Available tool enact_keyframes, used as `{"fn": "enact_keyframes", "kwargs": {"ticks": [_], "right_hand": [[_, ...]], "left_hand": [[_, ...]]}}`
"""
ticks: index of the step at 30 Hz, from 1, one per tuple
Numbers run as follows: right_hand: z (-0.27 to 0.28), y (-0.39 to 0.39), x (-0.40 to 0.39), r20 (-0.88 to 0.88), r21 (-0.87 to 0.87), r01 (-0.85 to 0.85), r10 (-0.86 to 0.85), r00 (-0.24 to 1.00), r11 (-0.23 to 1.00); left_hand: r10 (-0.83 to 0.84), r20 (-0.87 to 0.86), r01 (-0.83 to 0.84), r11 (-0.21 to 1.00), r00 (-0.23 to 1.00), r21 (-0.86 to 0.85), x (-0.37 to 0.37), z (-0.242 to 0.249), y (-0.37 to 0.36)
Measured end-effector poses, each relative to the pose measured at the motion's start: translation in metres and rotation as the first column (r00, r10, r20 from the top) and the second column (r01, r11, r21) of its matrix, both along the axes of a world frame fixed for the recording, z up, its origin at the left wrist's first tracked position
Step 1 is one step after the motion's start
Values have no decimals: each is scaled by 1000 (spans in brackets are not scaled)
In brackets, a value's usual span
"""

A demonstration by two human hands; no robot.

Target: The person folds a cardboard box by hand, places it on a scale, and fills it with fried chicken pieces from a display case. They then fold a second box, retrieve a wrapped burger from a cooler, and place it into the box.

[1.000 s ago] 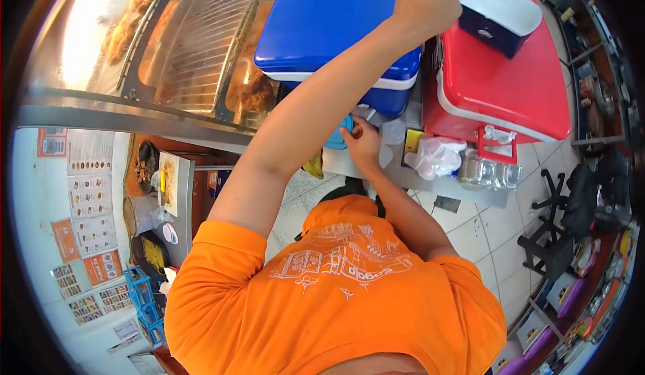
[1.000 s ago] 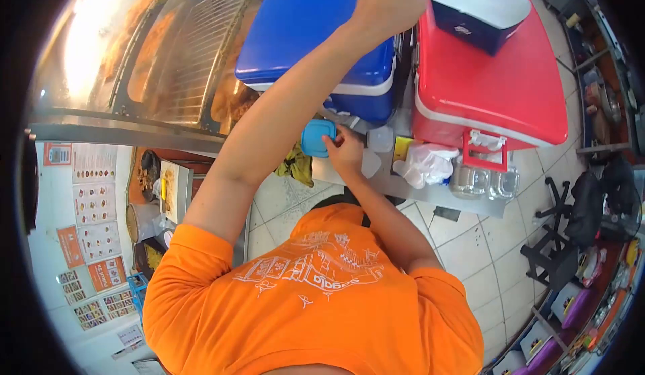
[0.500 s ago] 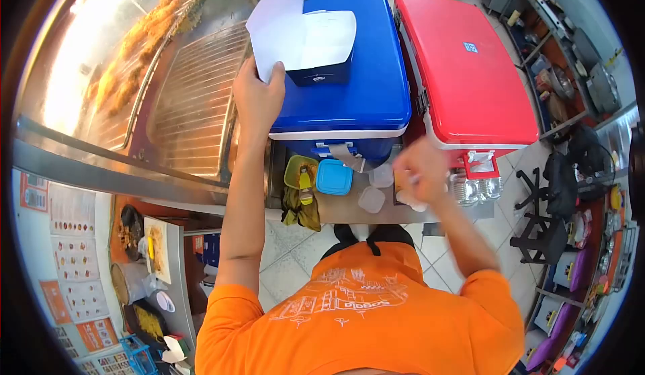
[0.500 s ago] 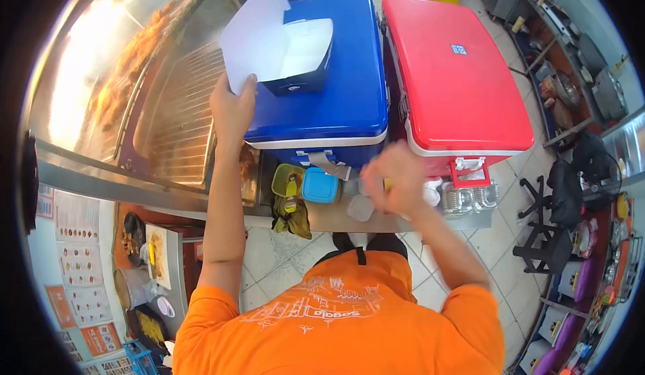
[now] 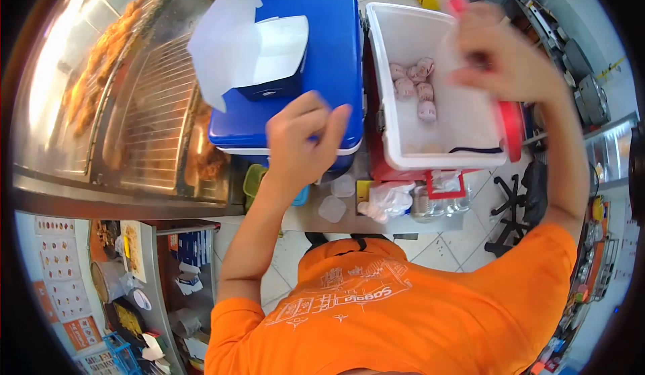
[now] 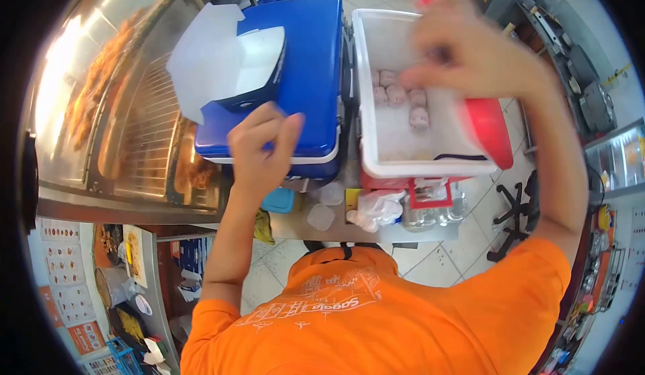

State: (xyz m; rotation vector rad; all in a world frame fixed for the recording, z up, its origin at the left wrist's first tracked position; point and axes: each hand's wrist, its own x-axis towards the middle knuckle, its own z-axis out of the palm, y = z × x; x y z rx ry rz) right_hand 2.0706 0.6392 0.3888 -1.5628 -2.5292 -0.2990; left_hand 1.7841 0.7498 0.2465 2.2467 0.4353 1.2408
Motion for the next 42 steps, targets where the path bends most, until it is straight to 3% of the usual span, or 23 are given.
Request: {"fn": "enact_keyframes", "kwargs": {"ticks": [2,3,5,7,8,9,10,12,13,15,16,18,19,22,27,29,30,32,34,36,39,40,42], "right_hand": [[45,-53,61,-200,-36,187,-191,961,982],[46,-80,76,-488,-56,243,-239,839,968],[42,-132,158,-808,-85,199,-185,560,976],[28,-164,214,-876,-64,109,-108,471,992],[19,-178,206,-942,26,223,-50,331,975],[12,-188,204,-981,93,340,28,191,936],[4,-195,211,-981,95,338,30,192,936],[-12,-208,233,-980,183,372,197,2,910],[-21,-215,249,-971,237,167,238,18,957],[-29,-221,254,-967,253,189,248,52,949],[-32,-224,255,-964,265,214,251,92,940],[-37,-228,257,-961,276,261,274,42,925],[-38,-221,249,-956,291,250,289,47,923],[-37,-222,245,-951,296,286,310,-3,911],[-29,-149,176,-873,401,372,472,-123,837],[-24,-115,149,-896,444,268,415,158,855],[-22,-98,136,-868,468,213,401,293,858],[-1,-59,102,-679,313,-124,313,664,942],[-3,-16,65,-542,74,-333,318,777,940],[-21,16,24,-402,-140,-413,329,855,900],[-66,37,-13,-215,-259,-453,406,888,853],[-74,40,-24,-200,-262,-506,467,862,822],[-92,49,-58,-370,-502,-369,191,909,782]], "left_hand": [[-49,-186,33,996,981,-88,63,6,2],[-129,-236,94,983,963,-157,98,-3,10],[-219,-370,179,974,903,-141,173,-33,30],[-215,-735,172,976,643,-135,247,-53,48],[-166,-828,204,977,536,-63,287,-79,63],[-104,-901,241,971,421,1,319,-115,75],[-101,-901,239,971,422,3,340,-144,80],[-203,-932,367,927,301,-83,378,-190,89],[-196,-934,367,927,299,-77,392,-210,82],[-80,-836,50,997,543,-63,412,-248,62],[-71,-838,58,997,540,-48,420,-255,61],[94,-572,-272,933,815,-234,442,-263,65],[207,-579,-362,918,788,-164,455,-276,68],[42,-659,-332,887,751,-322,462,-259,71],[112,-467,-285,904,877,-318,450,-246,78],[99,-490,-346,826,866,-444,432,-200,66],[-173,-651,-134,909,739,-394,422,-181,73],[-346,-636,107,918,690,-383,338,-125,41],[-322,-697,-3,907,640,-421,221,-25,-12],[-286,-646,-12,909,708,-417,106,40,-45],[-111,-499,-160,869,859,-469,-26,50,-81],[90,-387,-294,809,917,-509,-58,33,-90],[500,-110,-445,625,859,-642,-90,-28,-99]]}}
